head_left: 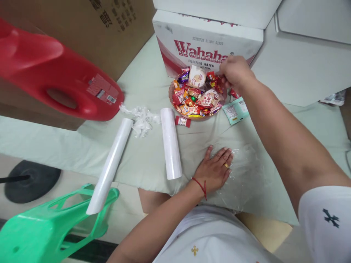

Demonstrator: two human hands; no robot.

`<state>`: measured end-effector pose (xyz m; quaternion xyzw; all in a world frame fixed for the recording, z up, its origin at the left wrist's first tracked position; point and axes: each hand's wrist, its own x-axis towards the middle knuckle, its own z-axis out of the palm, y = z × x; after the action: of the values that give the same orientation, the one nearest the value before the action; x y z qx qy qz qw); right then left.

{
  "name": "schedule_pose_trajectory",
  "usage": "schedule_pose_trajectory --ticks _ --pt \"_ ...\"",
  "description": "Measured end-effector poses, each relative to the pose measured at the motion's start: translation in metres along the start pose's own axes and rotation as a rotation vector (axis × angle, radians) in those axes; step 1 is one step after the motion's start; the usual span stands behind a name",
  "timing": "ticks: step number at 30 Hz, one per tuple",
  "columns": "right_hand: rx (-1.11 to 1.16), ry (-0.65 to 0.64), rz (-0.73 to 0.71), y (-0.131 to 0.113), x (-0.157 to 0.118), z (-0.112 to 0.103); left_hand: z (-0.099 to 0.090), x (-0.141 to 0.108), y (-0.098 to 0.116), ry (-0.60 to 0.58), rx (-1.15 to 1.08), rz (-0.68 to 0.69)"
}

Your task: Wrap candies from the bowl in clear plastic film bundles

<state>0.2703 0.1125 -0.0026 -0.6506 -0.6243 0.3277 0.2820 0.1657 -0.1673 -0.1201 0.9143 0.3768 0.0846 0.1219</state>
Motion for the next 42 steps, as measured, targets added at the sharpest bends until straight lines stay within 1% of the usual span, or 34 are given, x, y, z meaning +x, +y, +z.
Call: schedule_pose_trajectory --ticks 2,5,7,9,14,16,18,21,23,25,27,29,31,33,34,35,36,38,40,42 --pt "-0.226 -0.052 -0.044 0.005 0.014 0.006 0.000 0.000 0.000 0.003 -0.009 -0.002" --pt "-0.602 -0.115 -0.159 0.007 0.023 0.028 0.000 0.000 0.001 0.008 -0.015 -0.001" --pt "-0.708 -0.099 -0.191 0.008 0.023 0.038 0.000 -0.001 0.001 0.009 -0.013 -0.004" --pt "-0.719 -0.079 -0.208 0.010 0.020 0.037 0.000 -0.001 0.001 0.009 -0.007 -0.005" --pt "-0.630 -0.041 -0.271 0.020 0.015 0.007 0.001 0.000 0.000 0.005 -0.001 0.002" --pt "-0.638 -0.043 -0.283 0.020 0.016 0.005 0.001 0.000 0.000 -0.001 -0.001 0.000" --pt "-0.671 -0.064 -0.276 0.017 0.017 0.013 0.000 0.000 0.000 -0.004 0.001 -0.003" --pt "-0.727 -0.099 -0.235 0.014 0.022 0.038 -0.001 0.000 0.001 -0.009 0.006 -0.001" --pt "-0.707 -0.082 -0.214 0.013 0.024 0.052 -0.001 0.000 0.001 -0.014 0.008 -0.004" --pt "-0.625 -0.046 -0.211 0.013 0.023 0.055 -0.001 0.000 0.002 -0.016 0.007 -0.005" --pt "-0.485 -0.021 -0.241 0.011 0.015 0.044 0.000 0.000 0.002 -0.012 0.006 -0.006" --pt "-0.288 0.007 -0.294 0.008 -0.005 0.021 0.002 0.000 0.002 -0.001 0.007 -0.011" --pt "-0.069 0.047 -0.324 0.010 -0.037 -0.008 0.002 0.000 0.001 0.009 0.008 -0.014" --pt "0.094 0.062 -0.257 0.022 -0.081 -0.036 0.001 0.001 0.001 0.013 0.000 -0.011" --pt "0.155 0.048 -0.187 0.033 -0.105 -0.047 0.001 0.001 0.001 0.011 -0.009 -0.009" --pt "0.193 0.002 -0.105 0.047 -0.130 -0.056 0.000 0.001 0.001 0.006 -0.020 -0.007" --pt "0.206 -0.040 -0.032 0.063 -0.154 -0.062 -0.001 0.002 0.001 0.000 -0.031 -0.006" --pt "0.181 -0.052 0.054 0.097 -0.201 -0.067 -0.001 0.002 0.001 -0.011 -0.049 -0.010" --pt "0.139 -0.037 0.067 0.124 -0.241 -0.065 -0.001 0.003 0.001 -0.019 -0.054 -0.017" --pt "0.063 -0.041 0.010 0.140 -0.272 -0.058 0.000 0.003 0.001 -0.024 -0.050 -0.021"
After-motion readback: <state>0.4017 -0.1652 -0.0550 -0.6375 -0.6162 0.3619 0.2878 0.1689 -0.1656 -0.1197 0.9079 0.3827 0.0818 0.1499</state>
